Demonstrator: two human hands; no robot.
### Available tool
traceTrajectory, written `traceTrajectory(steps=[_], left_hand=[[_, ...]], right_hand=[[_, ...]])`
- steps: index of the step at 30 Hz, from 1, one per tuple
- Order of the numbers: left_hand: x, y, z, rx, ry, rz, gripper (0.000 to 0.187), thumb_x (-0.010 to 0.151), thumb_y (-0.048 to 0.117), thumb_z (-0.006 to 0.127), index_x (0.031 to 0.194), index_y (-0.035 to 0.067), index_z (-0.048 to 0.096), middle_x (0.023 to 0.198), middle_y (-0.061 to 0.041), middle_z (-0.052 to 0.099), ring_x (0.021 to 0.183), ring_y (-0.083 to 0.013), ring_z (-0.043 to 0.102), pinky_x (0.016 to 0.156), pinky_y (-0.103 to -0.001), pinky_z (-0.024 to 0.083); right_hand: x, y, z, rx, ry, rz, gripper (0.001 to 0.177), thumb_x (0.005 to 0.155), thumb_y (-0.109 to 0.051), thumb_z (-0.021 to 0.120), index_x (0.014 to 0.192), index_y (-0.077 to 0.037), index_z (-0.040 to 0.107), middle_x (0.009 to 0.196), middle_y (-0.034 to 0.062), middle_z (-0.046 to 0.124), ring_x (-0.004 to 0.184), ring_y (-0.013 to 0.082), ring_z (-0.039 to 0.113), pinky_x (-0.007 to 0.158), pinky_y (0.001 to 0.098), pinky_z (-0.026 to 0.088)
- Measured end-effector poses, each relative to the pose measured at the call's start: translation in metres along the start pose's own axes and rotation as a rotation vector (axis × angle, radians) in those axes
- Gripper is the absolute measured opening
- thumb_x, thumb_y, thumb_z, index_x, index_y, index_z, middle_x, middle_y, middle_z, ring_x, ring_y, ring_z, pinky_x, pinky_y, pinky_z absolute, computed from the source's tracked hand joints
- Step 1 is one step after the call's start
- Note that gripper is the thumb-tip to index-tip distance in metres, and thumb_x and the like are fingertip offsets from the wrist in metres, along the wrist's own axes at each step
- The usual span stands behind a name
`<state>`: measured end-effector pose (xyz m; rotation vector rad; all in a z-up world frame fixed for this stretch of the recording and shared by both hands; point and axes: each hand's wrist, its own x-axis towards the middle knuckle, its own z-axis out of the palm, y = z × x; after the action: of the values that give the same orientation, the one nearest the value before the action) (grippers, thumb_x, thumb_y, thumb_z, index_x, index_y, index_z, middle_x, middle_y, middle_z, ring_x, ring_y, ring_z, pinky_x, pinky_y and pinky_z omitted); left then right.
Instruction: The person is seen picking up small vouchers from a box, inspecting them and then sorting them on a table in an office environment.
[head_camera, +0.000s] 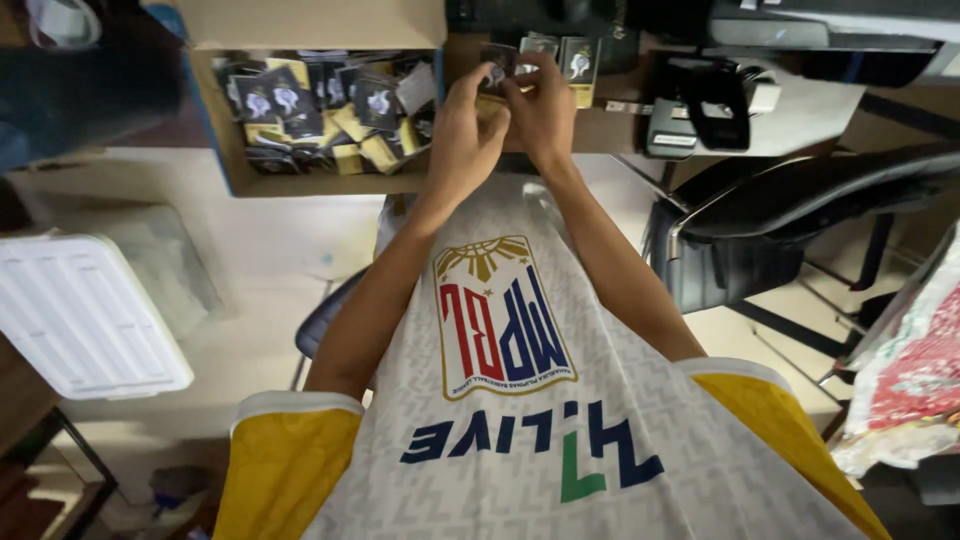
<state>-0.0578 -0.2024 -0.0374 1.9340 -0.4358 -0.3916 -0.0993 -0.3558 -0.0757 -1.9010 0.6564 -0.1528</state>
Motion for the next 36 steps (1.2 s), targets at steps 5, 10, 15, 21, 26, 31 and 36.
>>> traceTrajectory(steps=[5, 10, 15, 21, 26, 31, 36], left_hand=[[0.018, -0.054, 0.062, 0.031, 0.110, -0.028, 0.058, 0.095, 0.018, 0.075, 0.142, -0.003, 0.050, 0.138, -0.029, 0.058, 0.129, -0.0446, 0.057, 0.109, -0.046, 0.048], [0.015, -0.005, 0.037, 0.028, 0.156, -0.086, 0.051, 0.095, 0.014, 0.075, 0.138, -0.002, 0.054, 0.127, -0.025, 0.064, 0.108, -0.0394, 0.067, 0.094, -0.043, 0.054], [-0.009, 0.030, -0.014, -0.158, 0.159, -0.168, 0.035, 0.099, 0.005, 0.066, 0.134, 0.003, 0.063, 0.097, -0.011, 0.077, 0.064, -0.0198, 0.070, 0.057, -0.034, 0.053], [-0.025, -0.038, -0.098, 0.248, 0.536, -0.046, 0.027, 0.101, 0.005, 0.066, 0.128, 0.006, 0.067, 0.108, -0.014, 0.075, 0.077, -0.0234, 0.076, 0.068, -0.037, 0.061], [-0.017, -0.101, -0.123, 0.543, 0.446, -0.242, 0.028, 0.098, 0.017, 0.069, 0.124, 0.006, 0.067, 0.101, -0.019, 0.073, 0.080, -0.0378, 0.072, 0.069, -0.049, 0.058], [-0.013, -0.115, -0.136, 0.602, 0.293, -0.340, 0.033, 0.096, 0.023, 0.070, 0.123, 0.006, 0.063, 0.102, -0.021, 0.072, 0.088, -0.0438, 0.070, 0.075, -0.055, 0.056], [-0.017, -0.123, -0.150, 0.499, 0.229, -0.256, 0.039, 0.087, 0.022, 0.075, 0.119, 0.004, 0.063, 0.102, -0.020, 0.071, 0.088, -0.0436, 0.070, 0.074, -0.054, 0.056]], right_hand=[[0.033, 0.036, -0.002, -0.241, -0.056, -0.119, 0.039, 0.089, -0.008, 0.080, 0.123, -0.009, 0.062, 0.092, 0.0125, 0.079, 0.082, 0.0276, 0.079, 0.069, 0.0386, 0.061], [0.024, 0.005, -0.019, -0.346, -0.169, -0.267, 0.051, 0.086, -0.006, 0.076, 0.133, -0.008, 0.056, 0.098, 0.0133, 0.078, 0.086, 0.0382, 0.074, 0.074, 0.0466, 0.058], [0.010, -0.059, -0.023, -0.434, -0.130, -0.361, 0.030, 0.091, -0.011, 0.077, 0.120, -0.011, 0.067, 0.107, 0.0111, 0.074, 0.089, 0.0347, 0.074, 0.073, 0.0436, 0.058], [0.002, -0.122, 0.019, -0.282, -0.277, -0.631, 0.022, 0.100, -0.011, 0.071, 0.122, -0.008, 0.067, 0.107, 0.0101, 0.071, 0.091, 0.0296, 0.074, 0.077, 0.0399, 0.059], [-0.001, -0.133, 0.095, -0.428, -0.357, -0.748, 0.021, 0.097, -0.014, 0.073, 0.117, -0.011, 0.068, 0.101, 0.0101, 0.071, 0.087, 0.0317, 0.072, 0.073, 0.0427, 0.058], [0.002, -0.116, 0.156, -0.672, -0.316, -0.740, 0.027, 0.091, -0.021, 0.074, 0.116, -0.012, 0.070, 0.100, 0.0117, 0.075, 0.080, 0.0350, 0.072, 0.067, 0.0466, 0.057], [-0.002, -0.106, 0.168, -0.804, -0.275, -0.594, 0.028, 0.091, -0.025, 0.072, 0.116, -0.013, 0.070, 0.100, 0.0115, 0.076, 0.077, 0.0357, 0.073, 0.066, 0.0493, 0.058]])
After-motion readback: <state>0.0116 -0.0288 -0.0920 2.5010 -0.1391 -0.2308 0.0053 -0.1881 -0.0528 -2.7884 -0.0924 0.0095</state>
